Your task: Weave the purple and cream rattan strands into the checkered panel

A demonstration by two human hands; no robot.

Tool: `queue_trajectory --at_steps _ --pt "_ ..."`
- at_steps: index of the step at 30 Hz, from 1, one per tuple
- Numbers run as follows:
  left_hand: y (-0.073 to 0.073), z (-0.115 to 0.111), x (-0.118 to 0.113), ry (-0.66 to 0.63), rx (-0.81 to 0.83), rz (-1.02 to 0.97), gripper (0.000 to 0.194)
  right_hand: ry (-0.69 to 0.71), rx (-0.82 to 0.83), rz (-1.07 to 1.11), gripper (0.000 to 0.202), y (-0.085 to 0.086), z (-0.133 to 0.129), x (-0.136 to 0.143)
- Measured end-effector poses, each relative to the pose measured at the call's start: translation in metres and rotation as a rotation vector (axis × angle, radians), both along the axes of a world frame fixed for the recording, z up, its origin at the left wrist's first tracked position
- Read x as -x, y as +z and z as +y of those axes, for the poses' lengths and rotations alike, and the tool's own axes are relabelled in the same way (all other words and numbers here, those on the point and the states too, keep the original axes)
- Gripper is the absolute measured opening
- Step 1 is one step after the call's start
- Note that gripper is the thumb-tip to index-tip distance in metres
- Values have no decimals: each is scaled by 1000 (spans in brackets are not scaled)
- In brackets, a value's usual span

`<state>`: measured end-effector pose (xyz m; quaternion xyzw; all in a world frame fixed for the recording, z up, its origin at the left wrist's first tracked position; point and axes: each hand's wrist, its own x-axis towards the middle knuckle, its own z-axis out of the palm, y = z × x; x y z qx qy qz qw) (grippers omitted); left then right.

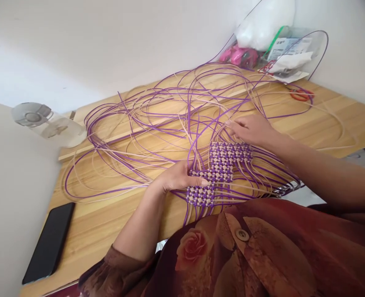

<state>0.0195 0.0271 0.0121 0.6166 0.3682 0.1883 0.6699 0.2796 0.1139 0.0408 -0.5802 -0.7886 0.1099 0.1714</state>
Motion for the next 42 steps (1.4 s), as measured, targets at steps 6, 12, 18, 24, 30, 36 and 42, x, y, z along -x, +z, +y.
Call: queue_trajectory --at_steps 6,12,18,24,30,36,42 --pt "-13 0 -6 153 29 2 29 243 49 262 16 -29 -77 6" --pt "-18 0 -8 331 25 -2 30 381 -60 299 22 -53 -72 25" --pt "-15 3 -7 296 -80 -6 25 656 -239 347 25 -24 -84 37" --pt "-19 4 -8 302 -222 56 21 886 -440 -27 57 -15 -68 64" --pt "-20 1 -9 337 -43 -9 27 726 -362 -12 22 -18 -29 52" --pt "-12 0 -11 361 -60 13 34 419 -49 8 20 -20 -15 44" --pt "-16 1 -11 373 31 -22 33 580 -374 253 27 -29 -29 59"
